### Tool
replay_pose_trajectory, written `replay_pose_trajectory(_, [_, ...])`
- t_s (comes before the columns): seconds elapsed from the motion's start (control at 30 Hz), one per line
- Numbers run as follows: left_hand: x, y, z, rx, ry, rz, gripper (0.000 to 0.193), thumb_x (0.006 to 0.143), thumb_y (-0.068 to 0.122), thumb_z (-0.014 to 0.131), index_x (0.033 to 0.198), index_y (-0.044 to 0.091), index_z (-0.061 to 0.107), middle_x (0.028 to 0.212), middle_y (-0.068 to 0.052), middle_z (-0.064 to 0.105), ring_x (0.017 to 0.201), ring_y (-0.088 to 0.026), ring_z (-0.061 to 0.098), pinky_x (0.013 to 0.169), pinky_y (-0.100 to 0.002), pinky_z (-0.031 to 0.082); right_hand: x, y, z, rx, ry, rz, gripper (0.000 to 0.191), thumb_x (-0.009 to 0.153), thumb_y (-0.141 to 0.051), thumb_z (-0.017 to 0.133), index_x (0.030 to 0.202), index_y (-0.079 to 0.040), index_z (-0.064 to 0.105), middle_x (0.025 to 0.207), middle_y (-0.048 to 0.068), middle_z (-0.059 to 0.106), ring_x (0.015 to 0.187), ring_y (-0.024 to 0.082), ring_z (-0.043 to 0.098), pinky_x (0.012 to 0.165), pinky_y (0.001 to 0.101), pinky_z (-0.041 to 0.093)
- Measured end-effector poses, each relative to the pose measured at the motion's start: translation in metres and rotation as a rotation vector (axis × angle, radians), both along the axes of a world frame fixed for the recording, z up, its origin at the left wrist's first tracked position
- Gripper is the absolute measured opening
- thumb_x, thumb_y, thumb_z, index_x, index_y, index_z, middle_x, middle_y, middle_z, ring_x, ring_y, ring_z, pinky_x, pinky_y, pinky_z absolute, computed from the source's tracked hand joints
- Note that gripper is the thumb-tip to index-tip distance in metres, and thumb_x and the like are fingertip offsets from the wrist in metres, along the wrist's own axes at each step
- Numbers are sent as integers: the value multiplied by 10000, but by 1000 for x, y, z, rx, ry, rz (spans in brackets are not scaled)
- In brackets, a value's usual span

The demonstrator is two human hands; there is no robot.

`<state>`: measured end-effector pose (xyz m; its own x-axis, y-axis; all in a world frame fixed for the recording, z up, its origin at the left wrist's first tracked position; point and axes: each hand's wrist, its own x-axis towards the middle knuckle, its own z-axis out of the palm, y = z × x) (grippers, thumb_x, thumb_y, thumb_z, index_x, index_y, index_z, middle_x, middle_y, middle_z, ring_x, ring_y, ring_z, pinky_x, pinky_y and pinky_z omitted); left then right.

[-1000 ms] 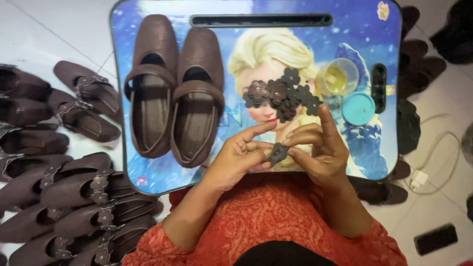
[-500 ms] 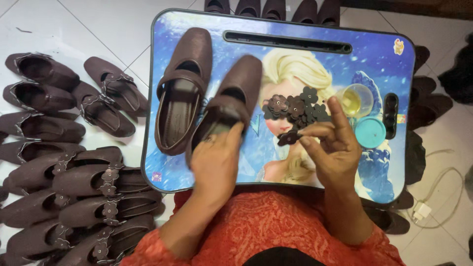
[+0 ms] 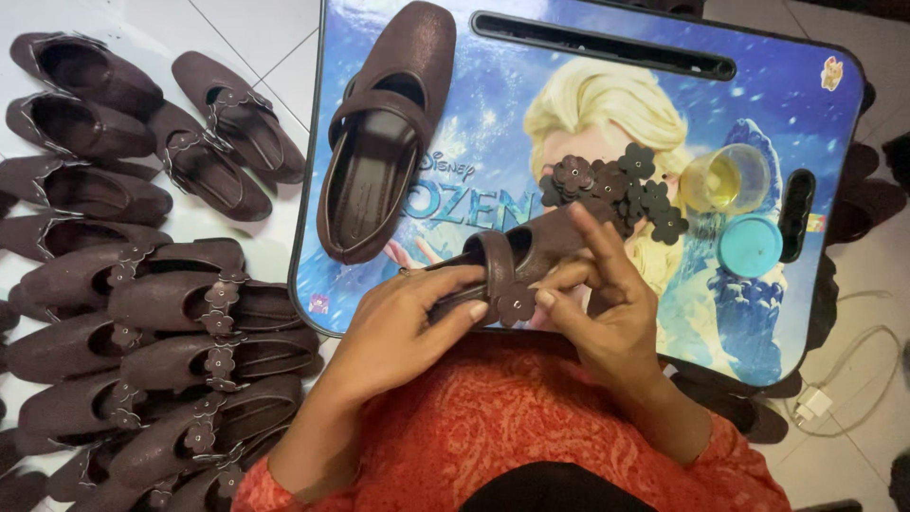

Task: The person attaches flower-shaped decorations to the straps of brown shoes. They pick up a shoe, place a flower on the strap, and press it into place, repeating this process for multiple shoes.

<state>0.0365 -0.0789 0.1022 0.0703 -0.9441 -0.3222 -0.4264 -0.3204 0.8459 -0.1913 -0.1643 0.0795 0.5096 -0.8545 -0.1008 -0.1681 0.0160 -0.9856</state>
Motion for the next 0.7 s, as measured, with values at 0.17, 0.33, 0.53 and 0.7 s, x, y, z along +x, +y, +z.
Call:
replay_pose_trajectory(0.17, [-5, -7, 4, -83, -73, -121, 490, 781, 372, 781, 1204, 137, 700, 997, -97, 736, 919, -313, 703, 757, -429, 525, 1, 1, 3, 0, -38, -35, 830, 882, 71, 681, 1635, -12, 343, 875, 4, 666, 856, 55, 617, 883, 214, 493])
replay_pose_trajectory(0.33, [-15, -9, 5, -110, -114, -111, 425, 792, 350, 790, 1160, 151, 717, 965, -83, 725, 924, -334, 691, 753, -457, 517, 1, 0, 4, 28, -74, -77, 810, 895, 71, 699, 1633, -2, 374, 892, 12, 665, 867, 54, 609, 871, 199, 487])
replay_pose_trajectory(0.53, [-15, -10, -1, -104, -76, -118, 515, 748, 377, 830, 1186, 133, 710, 1011, -92, 738, 958, -329, 697, 792, -441, 525, 4, 1, 0, -167, 91, -34, 779, 882, 18, 721, 1594, -24, 406, 819, -33, 660, 805, 36, 620, 1336, 433, 31])
replay_pose_trajectory(0.7, [-15, -14, 1, -46, -40, -115, 669, 623, 456, 883, 1184, 127, 723, 1011, -84, 762, 945, -311, 714, 801, -417, 535, 2, 4, -5, -202, 114, -42, 760, 905, -57, 738, 1598, -47, 426, 797, -91, 636, 820, 11, 587, 1352, 499, -13])
